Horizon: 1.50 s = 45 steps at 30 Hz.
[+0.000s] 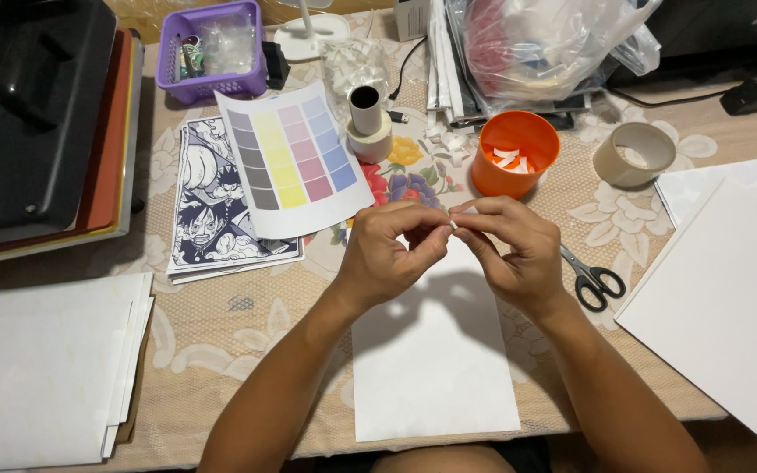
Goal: Applying small pieces of adhesive tape to the corners of paper sheets to secure them, likely for a printing or heat transfer process.
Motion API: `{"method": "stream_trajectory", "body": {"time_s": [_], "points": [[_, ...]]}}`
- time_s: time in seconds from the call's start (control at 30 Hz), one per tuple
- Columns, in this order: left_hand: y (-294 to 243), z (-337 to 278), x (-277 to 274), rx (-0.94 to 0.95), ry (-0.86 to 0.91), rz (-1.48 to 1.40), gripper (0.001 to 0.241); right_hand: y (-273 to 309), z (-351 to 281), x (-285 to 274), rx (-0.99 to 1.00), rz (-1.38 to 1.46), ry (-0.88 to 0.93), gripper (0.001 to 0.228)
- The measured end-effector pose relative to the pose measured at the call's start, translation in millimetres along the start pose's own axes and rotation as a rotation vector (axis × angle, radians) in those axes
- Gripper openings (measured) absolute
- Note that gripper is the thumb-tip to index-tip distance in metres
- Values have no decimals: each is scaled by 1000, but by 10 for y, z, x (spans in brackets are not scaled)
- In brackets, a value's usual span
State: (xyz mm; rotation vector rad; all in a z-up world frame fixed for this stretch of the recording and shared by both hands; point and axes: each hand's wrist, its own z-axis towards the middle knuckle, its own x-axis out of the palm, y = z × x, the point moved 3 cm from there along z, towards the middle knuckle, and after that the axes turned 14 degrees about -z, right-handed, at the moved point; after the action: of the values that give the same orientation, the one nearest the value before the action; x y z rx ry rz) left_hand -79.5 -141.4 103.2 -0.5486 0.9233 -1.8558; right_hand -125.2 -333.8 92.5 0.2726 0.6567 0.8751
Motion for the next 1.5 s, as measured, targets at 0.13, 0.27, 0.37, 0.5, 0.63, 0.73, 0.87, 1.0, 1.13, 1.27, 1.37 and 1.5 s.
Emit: {"method": "stream_trajectory", "body": {"time_s": [0.13,0.27,0.37,0.5,0.63,0.73,0.87,1.0,1.13,1.27,1.37,1.5], "points": [[4,5,-3,-22,-2,-9,6,16,3,24,-29,-35,-18,13],[70,-25,-15,-20,-18,-1,5,45,-3,24,-35,-37,-20,13],[144,-23,-31,-17,-16,16,5,-8,-11,49,-1,31,-14,11],[310,-64,-65,-45,2,118,6,-325,-127,12,256,270,-95,13],[643,21,-279,-139,-61,246,4,-663,-200,-187,318,215,-150,17],[1162,224,-428,-264,-118,330,9,-857,-338,-147,420,209,-81,19],[1803,606,-417,-476,-176,392,15,-1079,-599,48,684,268,53,30],[2399,796,-482,-595,-180,482,22,-955,-610,119,823,248,215,44],[2444,847,-609,-664,-75,593,32,-1140,-668,91,1035,449,200,60],[1727,622,-745,-739,7,682,25,-1160,-640,25,1120,581,217,69],[1212,448,-859,-726,111,754,26,-1044,-563,-10,1142,615,238,75],[984,160,-1176,-708,96,877,34,-945,-479,-11,1184,649,245,78]]}}
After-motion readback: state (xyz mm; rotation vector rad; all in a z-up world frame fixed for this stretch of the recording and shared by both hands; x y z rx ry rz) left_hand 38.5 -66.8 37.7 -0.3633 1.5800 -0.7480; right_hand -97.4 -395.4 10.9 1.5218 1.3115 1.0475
